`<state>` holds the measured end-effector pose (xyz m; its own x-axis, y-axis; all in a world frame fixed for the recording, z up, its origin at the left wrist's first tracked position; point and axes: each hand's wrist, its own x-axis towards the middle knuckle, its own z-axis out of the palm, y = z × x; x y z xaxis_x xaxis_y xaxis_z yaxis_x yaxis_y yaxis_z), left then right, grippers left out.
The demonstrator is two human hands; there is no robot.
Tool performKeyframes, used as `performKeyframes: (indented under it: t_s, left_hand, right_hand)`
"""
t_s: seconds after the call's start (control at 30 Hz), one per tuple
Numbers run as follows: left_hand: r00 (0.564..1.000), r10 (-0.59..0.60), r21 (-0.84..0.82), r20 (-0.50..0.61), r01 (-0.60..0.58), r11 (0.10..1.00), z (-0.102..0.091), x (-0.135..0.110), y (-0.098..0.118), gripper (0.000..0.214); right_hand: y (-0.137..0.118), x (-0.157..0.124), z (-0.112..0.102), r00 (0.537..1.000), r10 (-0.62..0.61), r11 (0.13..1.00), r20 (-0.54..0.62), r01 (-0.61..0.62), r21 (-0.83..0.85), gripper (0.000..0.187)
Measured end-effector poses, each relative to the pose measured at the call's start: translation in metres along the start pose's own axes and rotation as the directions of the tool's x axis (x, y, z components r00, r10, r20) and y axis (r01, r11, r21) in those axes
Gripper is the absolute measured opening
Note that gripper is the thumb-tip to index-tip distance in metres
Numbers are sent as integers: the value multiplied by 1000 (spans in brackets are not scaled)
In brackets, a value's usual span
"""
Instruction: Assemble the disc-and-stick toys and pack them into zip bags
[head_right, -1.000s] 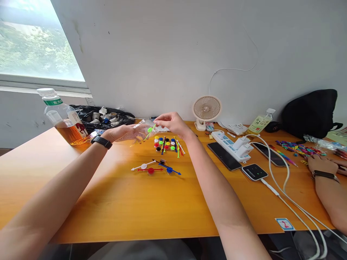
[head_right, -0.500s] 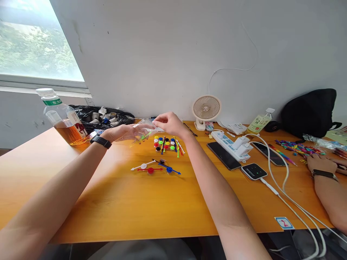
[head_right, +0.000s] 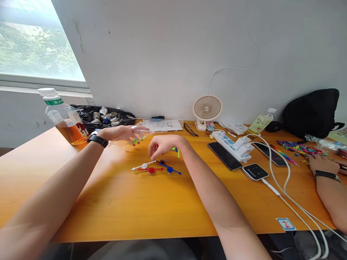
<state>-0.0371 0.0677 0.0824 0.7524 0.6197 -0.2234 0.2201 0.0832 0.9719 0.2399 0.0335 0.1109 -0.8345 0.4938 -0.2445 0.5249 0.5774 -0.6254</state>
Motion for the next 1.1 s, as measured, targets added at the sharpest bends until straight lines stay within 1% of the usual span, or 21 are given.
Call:
performKeyframes:
  t_s: [0.03,0.1,0.17,0.23,0.3,0.37,0.43,0.47,0.5,0.53,0.57,0.6,0.63,0.67,0.7,0.73,0.77,0.87,0.93,1.0,1.1]
  left_hand:
    - [1000,-3,4,-1,3,1000,0,0,0,78]
    - [1000,-5,10,-1,5,1000,1,-1,0,78]
    - [1000,-10,21,-3,10,1000,1,-2,1,75]
    - [1000,-9,41,-13,10,999,2,-2,1,71]
    - [1000,-3,57,-19,4,998,1,-2,1,69]
    - [1000,4,53,-17,-3,999,1,-2,0,68]
    - [1000,9,31,-9,-9,999,1,-2,-1,67]
    - [1000,9,19,-2,-9,1000,2,-2,-1,66]
    - [1000,11,6,5,-11,1000,3,-3,0,65]
    - [1000,15,-4,9,-15,1000,4,-3,1,64]
    - [1000,20,-13,11,-20,1000,5,-4,2,63]
    - [1000,25,-18,13,-25,1000,5,-5,3,62]
    - [999,28,-21,17,-28,999,6,-5,4,62]
    - [999,31,-23,23,-30,999,6,-6,5,62]
    - [999,33,-24,29,-33,999,7,-6,6,63]
    - [999,34,-25,38,-33,999,7,-7,6,64]
    - [998,37,-26,46,-36,999,7,-7,7,65]
    - [996,43,-30,72,-41,999,7,-7,6,64]
    - [996,44,-37,71,-42,998,8,-7,6,61]
    - [997,43,-44,60,-41,998,9,-5,6,62]
    - [997,30,-39,70,-28,999,12,-1,6,63]
  right_hand:
    - [3,6,5,995,24,1000,98,-22,-22,28]
    - [10,18,13,981,81,996,178,-75,-41,28]
    - [14,25,18,976,96,995,194,-95,-16,26]
    - [13,26,19,983,54,997,178,-63,45,26]
    - [8,19,14,993,-16,992,120,0,130,29]
    - [1,7,7,997,-74,969,24,66,237,33]
    - [-4,-7,-3,990,-99,926,-104,130,354,36]
    - [-5,-13,-8,975,-99,903,-200,173,393,35]
    - [-4,-19,-14,941,-93,879,-325,231,418,34]
    - [-1,-24,-19,883,-78,850,-464,302,431,33]
    - [4,-27,-25,806,-44,819,-590,367,441,32]
    - [10,-30,-29,727,5,793,-687,415,445,32]
    - [16,-32,-33,661,59,781,-748,436,448,33]
    - [22,-33,-36,612,108,785,-784,431,445,35]
    - [28,-33,-39,580,143,800,-802,409,439,36]
    - [32,-34,-40,569,167,819,-805,375,435,38]
    - [34,-34,-40,579,175,839,-796,336,428,39]
    - [32,-33,-36,673,155,892,-723,218,395,41]
    - [25,-31,-33,723,144,915,-676,162,369,42]
    - [18,-27,-29,746,140,922,-651,142,360,42]
    - [9,-18,-23,780,126,913,-614,151,380,40]
